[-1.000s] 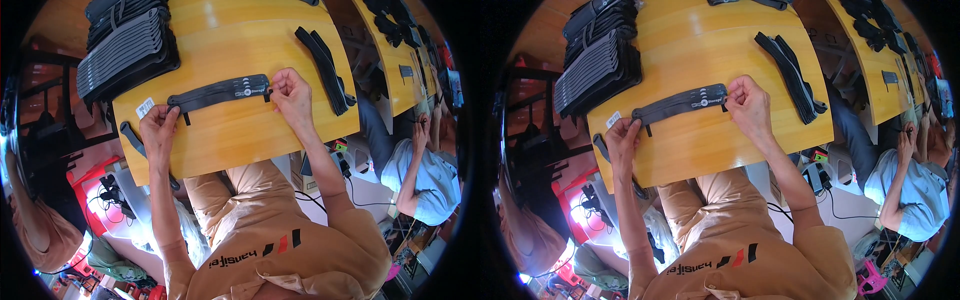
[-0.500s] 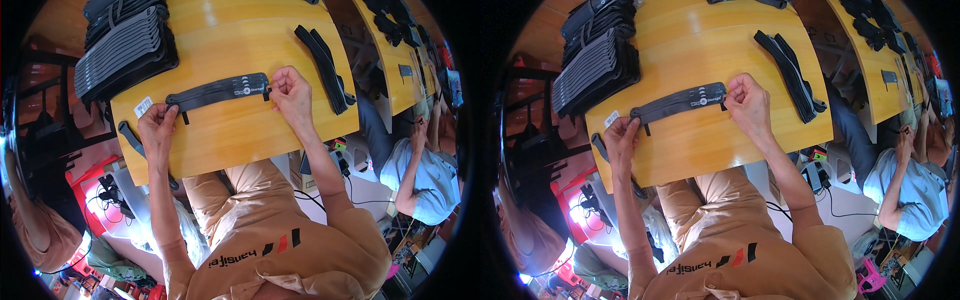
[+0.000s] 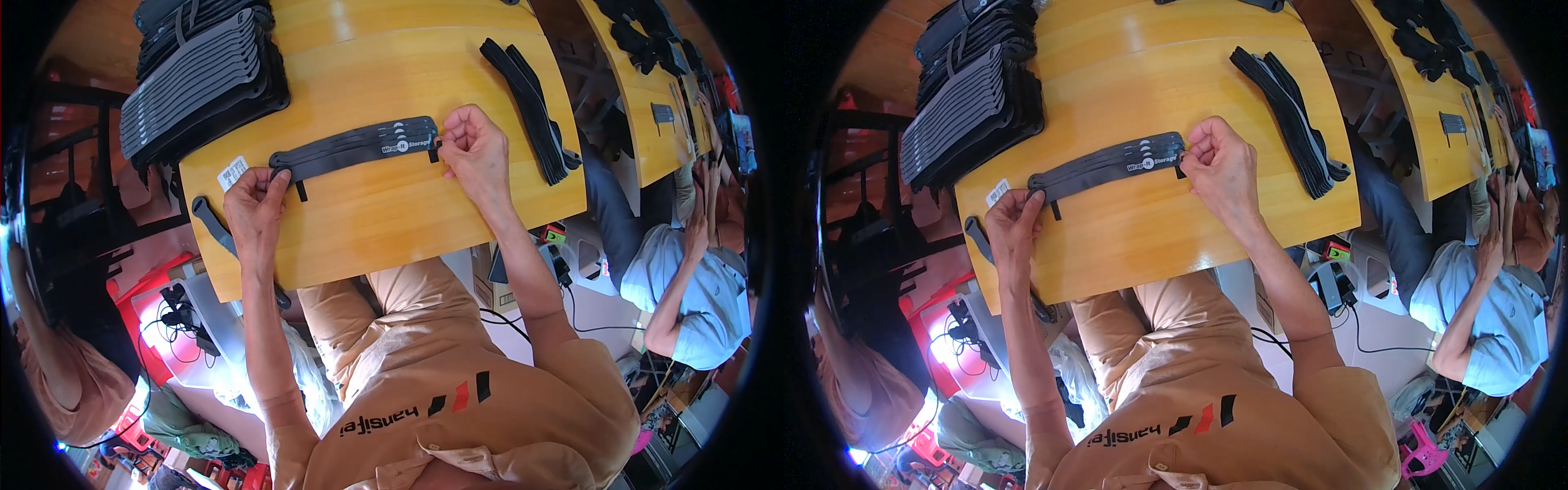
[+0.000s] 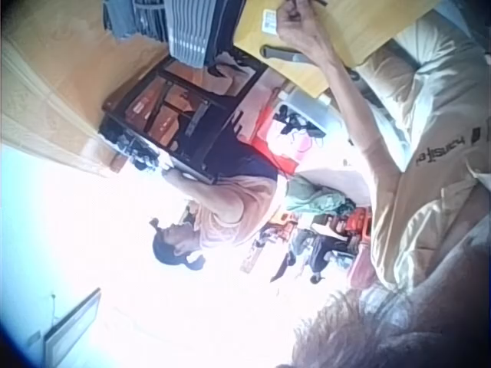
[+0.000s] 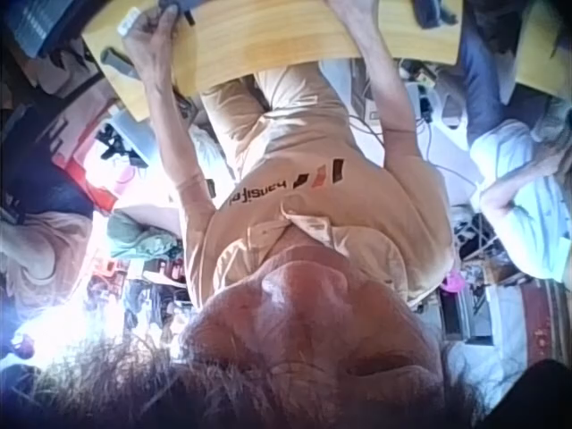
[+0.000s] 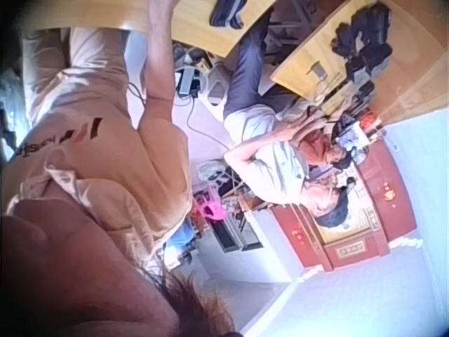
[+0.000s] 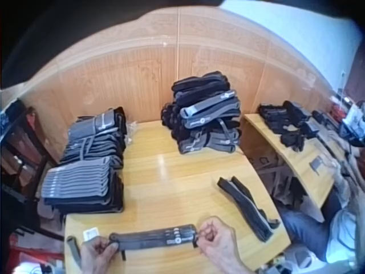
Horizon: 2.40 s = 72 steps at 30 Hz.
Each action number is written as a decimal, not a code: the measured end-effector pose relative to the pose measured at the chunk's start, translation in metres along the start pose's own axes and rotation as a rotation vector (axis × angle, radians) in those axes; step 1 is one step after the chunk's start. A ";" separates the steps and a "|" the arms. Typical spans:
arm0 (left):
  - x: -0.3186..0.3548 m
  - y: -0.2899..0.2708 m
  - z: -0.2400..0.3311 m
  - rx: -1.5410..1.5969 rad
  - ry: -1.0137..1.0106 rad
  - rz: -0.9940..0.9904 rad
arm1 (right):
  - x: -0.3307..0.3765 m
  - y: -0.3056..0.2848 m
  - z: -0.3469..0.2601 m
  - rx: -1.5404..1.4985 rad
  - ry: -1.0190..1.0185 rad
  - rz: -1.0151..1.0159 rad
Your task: Assembling plastic components onto black textile straps and organizing them in a workshop environment.
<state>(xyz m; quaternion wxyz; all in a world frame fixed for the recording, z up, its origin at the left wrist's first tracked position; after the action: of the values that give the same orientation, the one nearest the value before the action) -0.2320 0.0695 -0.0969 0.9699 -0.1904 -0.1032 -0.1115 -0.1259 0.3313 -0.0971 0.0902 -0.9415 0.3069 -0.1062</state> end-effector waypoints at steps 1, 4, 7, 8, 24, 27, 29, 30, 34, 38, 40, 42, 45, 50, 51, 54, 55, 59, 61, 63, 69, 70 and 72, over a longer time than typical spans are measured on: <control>0.000 0.000 0.001 -0.012 0.000 0.000 | 0.000 0.000 -0.001 0.002 -0.003 0.000; 0.000 -0.001 0.002 -0.041 -0.009 0.011 | 0.000 0.001 -0.002 0.017 -0.008 0.008; 0.000 0.000 0.003 -0.058 -0.014 0.021 | -0.001 0.001 -0.001 0.033 -0.016 0.017; 0.001 0.000 0.004 -0.058 -0.012 0.022 | -0.001 0.001 -0.001 0.036 -0.021 0.018; 0.002 0.002 0.005 -0.184 0.029 0.079 | -0.001 0.001 0.000 0.039 -0.023 0.024; 0.003 0.002 0.005 -0.182 0.016 0.088 | -0.001 0.002 -0.001 0.053 -0.016 0.031; 0.004 0.002 0.007 -0.221 0.028 0.108 | -0.001 0.002 -0.001 0.057 -0.023 0.033; 0.004 0.002 0.007 -0.221 0.029 0.108 | -0.001 0.003 -0.001 0.056 -0.024 0.033; 0.004 0.002 0.009 -0.270 0.037 0.124 | -0.001 0.003 -0.001 0.051 -0.021 0.035; 0.005 0.002 0.012 -0.316 0.148 0.162 | 0.000 0.003 -0.002 0.112 -0.046 0.034; 0.006 0.003 0.014 -0.334 0.179 0.182 | 0.000 0.004 -0.001 0.165 -0.100 0.050; 0.007 0.003 0.015 -0.349 0.212 0.203 | 0.001 0.004 -0.001 0.218 -0.157 0.067; 0.009 0.001 0.014 -0.351 0.203 0.187 | 0.002 0.005 -0.005 0.266 -0.170 0.076; 0.036 -0.003 0.033 -0.312 0.219 0.230 | 0.011 -0.003 -0.015 0.441 -0.346 0.060; 0.038 0.002 0.033 -0.307 0.227 0.229 | 0.016 -0.005 -0.018 0.442 -0.351 0.067; 0.056 0.029 0.039 -0.638 0.687 0.106 | 0.039 0.005 -0.034 0.617 -0.599 0.058; 0.061 0.042 0.039 -0.747 0.731 0.033 | 0.044 0.014 -0.031 0.678 -0.698 -0.023; 0.061 0.070 0.028 -0.867 0.779 -0.058 | 0.052 0.035 -0.016 0.845 -0.835 -0.190; 0.057 0.075 0.023 -0.917 0.780 -0.087 | 0.054 0.035 -0.011 0.890 -0.832 -0.221; 0.056 0.076 0.020 -0.934 0.779 -0.077 | 0.052 0.035 -0.010 0.932 -0.826 -0.256; 0.057 0.080 0.022 -0.949 0.787 -0.051 | 0.051 0.032 -0.011 0.960 -0.834 -0.258; 0.058 0.080 0.020 -0.940 0.813 -0.023 | 0.052 0.033 -0.011 0.964 -0.829 -0.278; 0.056 0.078 0.017 -0.924 0.812 -0.014 | 0.052 0.034 -0.014 0.967 -0.832 -0.299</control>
<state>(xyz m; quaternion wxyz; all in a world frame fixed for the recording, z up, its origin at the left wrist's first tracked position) -0.1613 0.1369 -0.0949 0.7481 -0.5329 0.3321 -0.2145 -0.1075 0.2719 -0.0845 0.5989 -0.7897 0.0299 0.1296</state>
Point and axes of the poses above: each hand's wrist, its own x-axis away from the middle knuckle, its own y-axis out of the palm, z = x × y, the point moved 3 cm from there along -x, towards the middle knuckle
